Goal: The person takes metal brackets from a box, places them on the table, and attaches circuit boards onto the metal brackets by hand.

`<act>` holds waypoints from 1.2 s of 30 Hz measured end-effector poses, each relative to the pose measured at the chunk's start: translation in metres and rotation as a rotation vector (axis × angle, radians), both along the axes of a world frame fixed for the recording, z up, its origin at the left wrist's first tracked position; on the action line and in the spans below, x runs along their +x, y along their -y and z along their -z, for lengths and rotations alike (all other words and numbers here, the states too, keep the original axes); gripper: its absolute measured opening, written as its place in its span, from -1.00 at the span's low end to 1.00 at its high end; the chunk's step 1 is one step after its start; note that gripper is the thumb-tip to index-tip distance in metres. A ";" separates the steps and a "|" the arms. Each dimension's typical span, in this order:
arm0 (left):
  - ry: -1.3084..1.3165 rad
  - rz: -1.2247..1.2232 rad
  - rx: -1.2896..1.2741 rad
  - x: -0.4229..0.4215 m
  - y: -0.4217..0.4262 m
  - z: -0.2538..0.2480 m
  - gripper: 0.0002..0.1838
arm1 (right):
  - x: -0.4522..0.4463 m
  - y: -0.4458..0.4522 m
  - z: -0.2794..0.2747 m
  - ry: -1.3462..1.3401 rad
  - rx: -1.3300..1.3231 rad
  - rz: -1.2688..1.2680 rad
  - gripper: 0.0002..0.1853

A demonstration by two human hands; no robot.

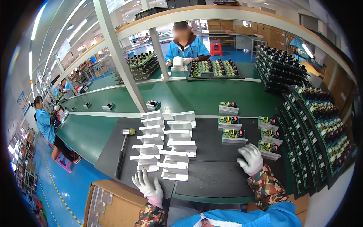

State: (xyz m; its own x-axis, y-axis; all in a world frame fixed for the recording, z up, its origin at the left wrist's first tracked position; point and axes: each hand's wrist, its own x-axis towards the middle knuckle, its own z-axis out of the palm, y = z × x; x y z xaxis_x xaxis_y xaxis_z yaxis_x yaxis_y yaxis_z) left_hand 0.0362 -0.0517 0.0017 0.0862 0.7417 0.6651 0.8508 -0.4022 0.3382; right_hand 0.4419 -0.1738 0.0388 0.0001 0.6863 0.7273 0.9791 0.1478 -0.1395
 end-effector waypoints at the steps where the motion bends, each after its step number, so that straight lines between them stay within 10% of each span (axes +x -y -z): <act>1: -0.005 -0.005 0.007 0.000 0.000 -0.001 -0.36 | 0.001 -0.001 0.002 -0.006 -0.006 -0.008 -0.54; 6: -0.007 -0.012 0.001 0.002 0.001 -0.004 -0.34 | 0.002 0.000 -0.002 -0.024 0.011 -0.028 -0.46; 11: -0.019 0.024 0.015 0.002 0.000 -0.005 -0.33 | 0.022 0.014 -0.028 -0.298 0.776 -0.024 -0.11; 15: -0.020 0.013 -0.023 0.001 0.004 -0.008 -0.35 | 0.030 0.037 -0.070 -0.518 0.900 0.141 -0.08; 21: -0.010 0.016 0.000 0.001 0.001 -0.006 -0.36 | -0.003 0.036 -0.040 -0.373 0.153 0.138 -0.67; 25: -0.018 0.019 0.003 0.001 0.001 -0.007 -0.37 | -0.023 0.007 -0.038 0.074 0.068 -0.147 -0.74; 36: -0.027 0.036 0.020 -0.001 -0.002 -0.004 -0.33 | -0.020 -0.002 -0.005 -0.091 0.023 -0.178 -0.77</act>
State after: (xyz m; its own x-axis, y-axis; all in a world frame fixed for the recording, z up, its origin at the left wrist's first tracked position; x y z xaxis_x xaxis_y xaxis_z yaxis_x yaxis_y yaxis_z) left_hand 0.0349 -0.0497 0.0060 0.1307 0.7244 0.6769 0.8442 -0.4393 0.3072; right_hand 0.4217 -0.1718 0.0438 -0.0535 0.6646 0.7453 0.9207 0.3217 -0.2208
